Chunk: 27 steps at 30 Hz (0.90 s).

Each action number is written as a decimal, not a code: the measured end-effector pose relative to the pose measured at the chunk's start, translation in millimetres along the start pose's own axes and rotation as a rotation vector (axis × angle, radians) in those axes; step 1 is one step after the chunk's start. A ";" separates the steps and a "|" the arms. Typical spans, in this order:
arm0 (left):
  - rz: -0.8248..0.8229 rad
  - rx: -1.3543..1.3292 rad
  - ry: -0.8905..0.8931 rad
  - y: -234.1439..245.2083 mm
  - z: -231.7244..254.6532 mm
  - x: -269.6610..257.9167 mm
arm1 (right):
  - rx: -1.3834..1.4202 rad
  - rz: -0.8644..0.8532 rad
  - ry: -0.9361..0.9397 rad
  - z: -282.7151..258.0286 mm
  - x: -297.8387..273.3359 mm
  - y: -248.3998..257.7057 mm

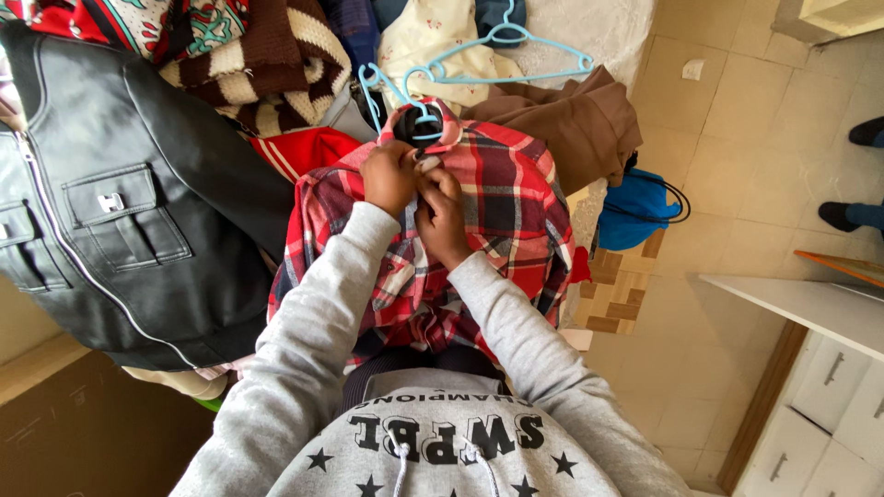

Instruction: The person buttons a red plaid shirt and hangs it on a hanger inside a wardrobe. They then pick up a red varsity jacket, place it on a hanger, and button it up while it is on the hanger.

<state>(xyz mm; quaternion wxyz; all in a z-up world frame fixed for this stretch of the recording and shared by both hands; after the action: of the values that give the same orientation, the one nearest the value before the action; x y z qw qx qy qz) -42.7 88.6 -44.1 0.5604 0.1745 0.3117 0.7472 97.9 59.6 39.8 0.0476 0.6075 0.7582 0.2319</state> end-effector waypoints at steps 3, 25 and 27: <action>0.050 0.061 -0.036 -0.3 6.9 0.5 | 0.081 -0.071 -0.088 9.2 10.7 6.5; 0.002 -0.040 -0.241 39.6 68.2 -28.5 | 0.053 -0.286 0.003 53.0 56.7 8.2; -0.022 -0.010 -0.226 38.6 67.1 -30.1 | 0.043 -0.271 0.041 44.9 57.4 12.4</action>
<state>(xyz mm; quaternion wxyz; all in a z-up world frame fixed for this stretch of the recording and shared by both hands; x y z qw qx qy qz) -20.5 71.5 34.0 0.6010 0.2516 0.2448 0.7181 110.2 128.9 17.1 0.0501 0.4955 0.8390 0.2195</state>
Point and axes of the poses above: each hand's wrist, its own x-axis towards the middle knuckle, its own y-axis out of the back of the hand, z = x × y, the point moved 9 cm from there along x, towards the middle knuckle
